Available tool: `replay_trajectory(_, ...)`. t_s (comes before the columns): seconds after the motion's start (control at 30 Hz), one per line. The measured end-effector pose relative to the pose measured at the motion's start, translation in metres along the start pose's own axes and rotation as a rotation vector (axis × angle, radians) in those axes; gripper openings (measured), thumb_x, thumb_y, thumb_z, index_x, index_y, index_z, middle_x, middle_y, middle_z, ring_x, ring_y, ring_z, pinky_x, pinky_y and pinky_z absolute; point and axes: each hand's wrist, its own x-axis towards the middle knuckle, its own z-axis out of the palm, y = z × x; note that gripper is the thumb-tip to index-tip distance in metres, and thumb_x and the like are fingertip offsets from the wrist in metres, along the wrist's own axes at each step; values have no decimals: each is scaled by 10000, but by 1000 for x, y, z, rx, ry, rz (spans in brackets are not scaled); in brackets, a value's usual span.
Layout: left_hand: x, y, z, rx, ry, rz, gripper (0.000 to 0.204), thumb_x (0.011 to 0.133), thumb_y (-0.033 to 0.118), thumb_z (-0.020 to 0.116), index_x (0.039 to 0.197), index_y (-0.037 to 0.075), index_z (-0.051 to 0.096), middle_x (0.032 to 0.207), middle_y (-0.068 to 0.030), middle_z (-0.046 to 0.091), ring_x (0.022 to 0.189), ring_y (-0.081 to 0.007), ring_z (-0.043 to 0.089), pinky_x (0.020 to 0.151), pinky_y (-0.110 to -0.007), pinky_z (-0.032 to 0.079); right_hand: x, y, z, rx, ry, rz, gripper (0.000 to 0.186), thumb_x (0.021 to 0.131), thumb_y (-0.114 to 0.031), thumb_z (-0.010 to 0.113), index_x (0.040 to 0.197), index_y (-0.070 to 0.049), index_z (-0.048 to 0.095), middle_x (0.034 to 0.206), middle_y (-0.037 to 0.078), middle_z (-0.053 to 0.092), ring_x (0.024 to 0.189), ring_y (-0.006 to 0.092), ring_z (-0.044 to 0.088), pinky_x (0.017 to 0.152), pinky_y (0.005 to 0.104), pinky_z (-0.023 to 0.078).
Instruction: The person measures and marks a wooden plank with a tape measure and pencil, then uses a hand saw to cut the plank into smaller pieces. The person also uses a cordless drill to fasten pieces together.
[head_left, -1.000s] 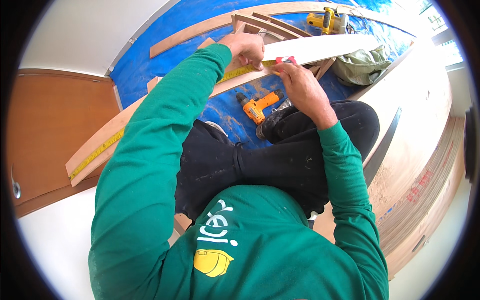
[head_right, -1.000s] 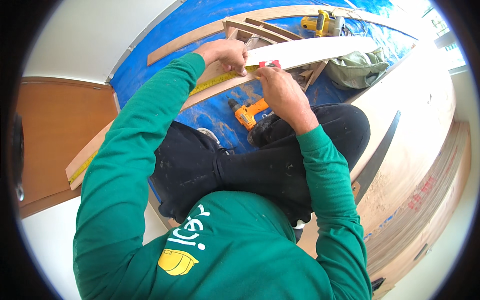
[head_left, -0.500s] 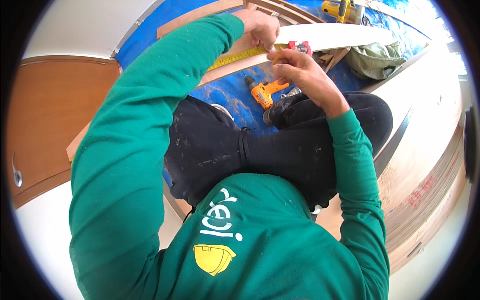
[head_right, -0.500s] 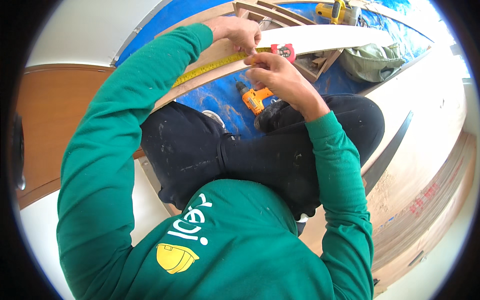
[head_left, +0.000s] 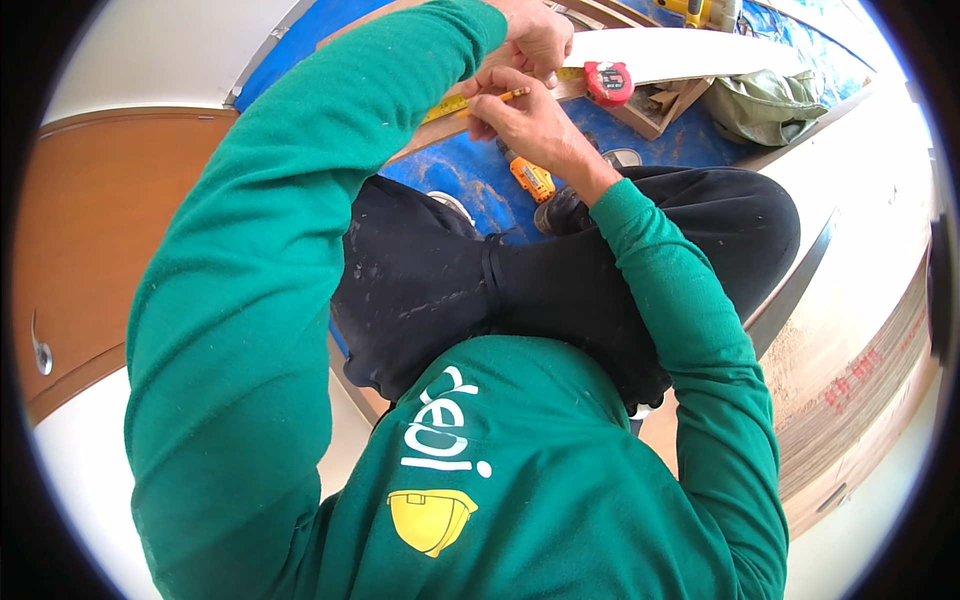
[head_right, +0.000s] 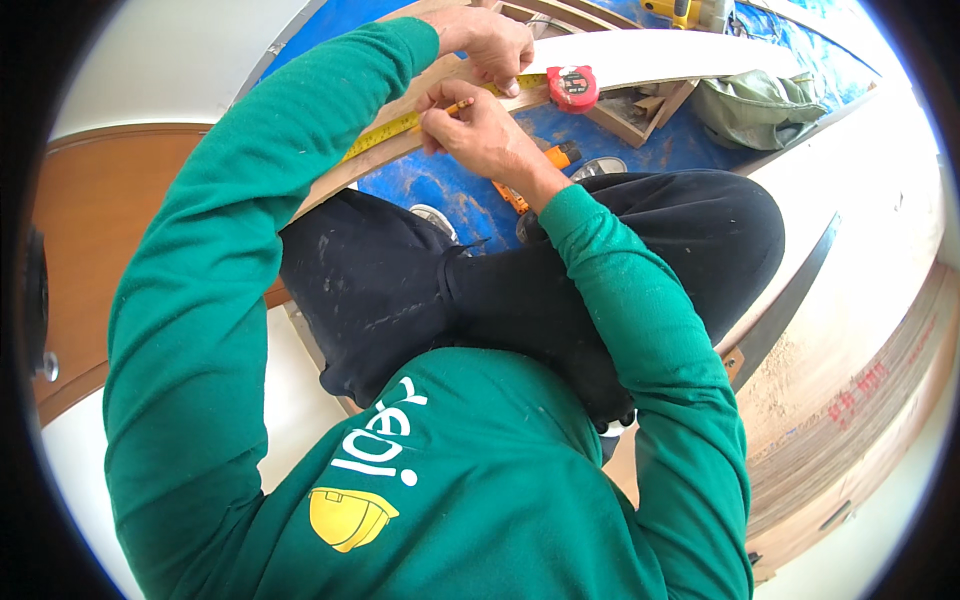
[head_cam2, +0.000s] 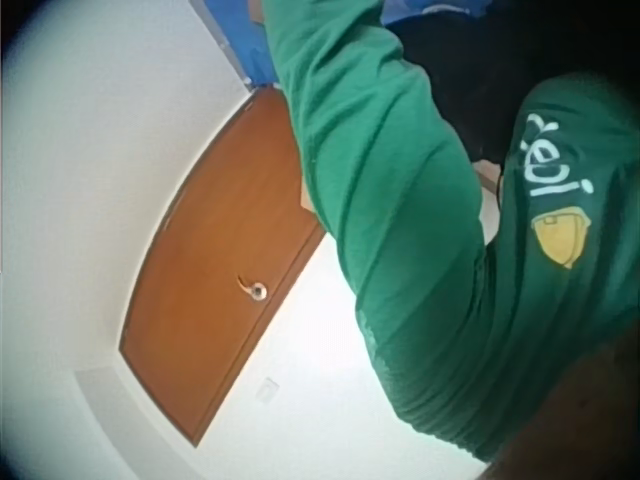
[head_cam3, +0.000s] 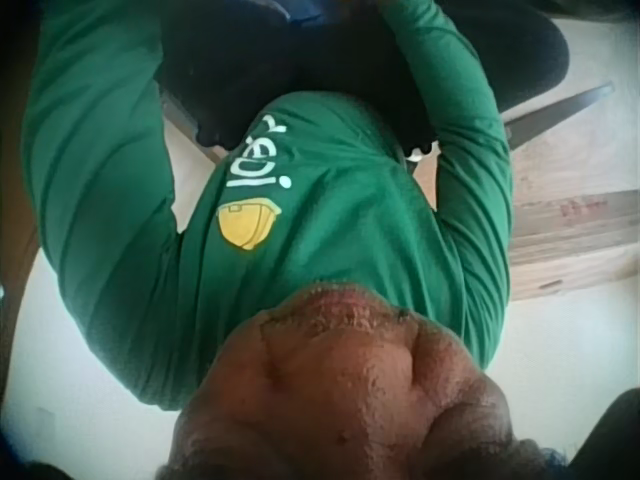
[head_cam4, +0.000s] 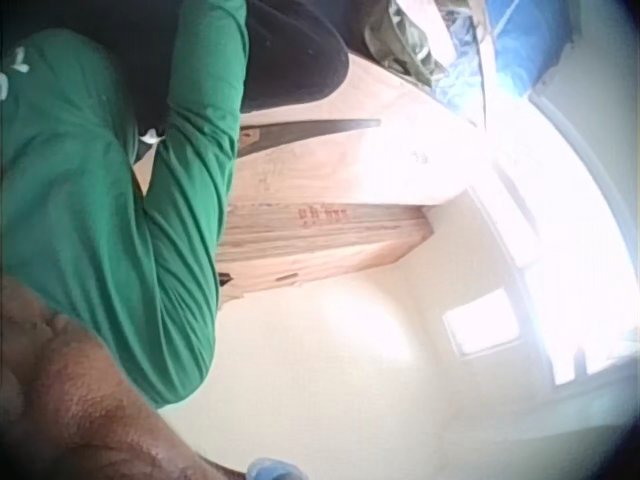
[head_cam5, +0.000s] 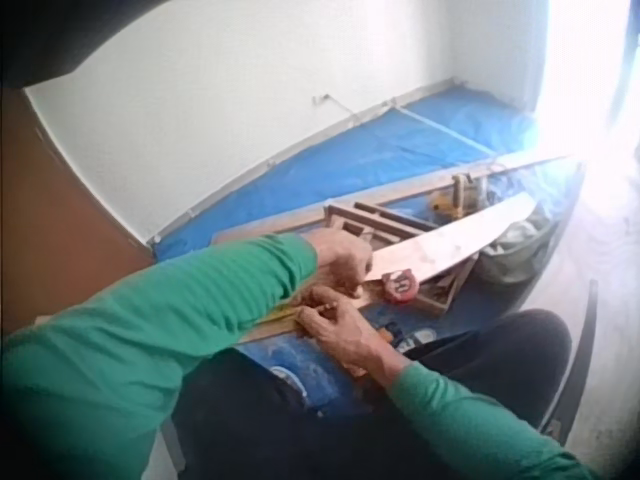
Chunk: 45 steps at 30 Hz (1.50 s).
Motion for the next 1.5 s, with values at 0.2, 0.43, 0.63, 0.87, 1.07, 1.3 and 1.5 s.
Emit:
replay_trajectory(0.2, -1, -5, -1, -19, -4, 100, 514, 852, 402, 894, 1226, 53, 840, 1258, -179, 826, 1171, -368, 760, 958, -564, 582, 16, 6, 0, -198, -5, -31, 305, 983, -249, 749, 1078, 38, 798, 983, 104, 807, 951, 183, 767, 957, 328, 628)
replay_trajectory(0.43, 35, -19, 11, -222, -50, 246, 362, 830, 283, 870, 1094, 37, 843, 995, -154, 838, 920, -295, 798, 779, -479, 622, 15, 10, -1, -211, -52, -50, 289, 975, -256, 771, 1067, 16, 810, 1003, 85, 807, 964, 171, 762, 959, 326, 624)
replay_trajectory(0.63, 15, -1, 3, -198, -9, 318, 298, 852, 215, 830, 1083, 26, 832, 1022, -166, 842, 919, -310, 798, 769, -479, 616, 13, 9, 4, -215, -14, -105, 274, 1001, -239, 764, 1078, 21, 806, 1018, 88, 808, 968, 164, 753, 942, 324, 617)
replay_trajectory(0.87, -18, 21, -8, -150, 46, 229, 395, 862, 142, 795, 1244, 53, 840, 1143, -195, 838, 1059, -369, 793, 847, -521, 609, 8, 2, 6, -296, -2, -91, 221, 1011, -190, 748, 1076, 18, 781, 984, 99, 791, 937, 169, 734, 935, 327, 609)
replay_trajectory(1.07, 0, 17, -1, -116, 36, 289, 433, 828, 175, 835, 1251, 84, 855, 1158, -178, 847, 1077, -360, 799, 895, -501, 620, 8, 4, 8, -292, 8, -162, 208, 1011, -174, 755, 1075, 24, 770, 977, 103, 790, 927, 174, 737, 936, 331, 610)
replay_trajectory(1.3, 15, 16, 4, -100, 52, 311, 410, 812, 182, 833, 1207, 74, 863, 1135, -177, 849, 1070, -352, 799, 893, -485, 618, 9, 7, 7, -294, 16, -194, 196, 1011, -166, 753, 1056, 24, 772, 964, 111, 790, 913, 183, 738, 930, 336, 614)
replay_trajectory(1.5, 18, 14, 6, -114, 52, 350, 409, 812, 187, 834, 1199, 55, 859, 1091, -184, 849, 1021, -353, 803, 858, -484, 621, 9, 7, 8, -299, 26, -191, 203, 1005, -171, 757, 1049, 27, 772, 949, 114, 790, 897, 184, 740, 914, 338, 618)
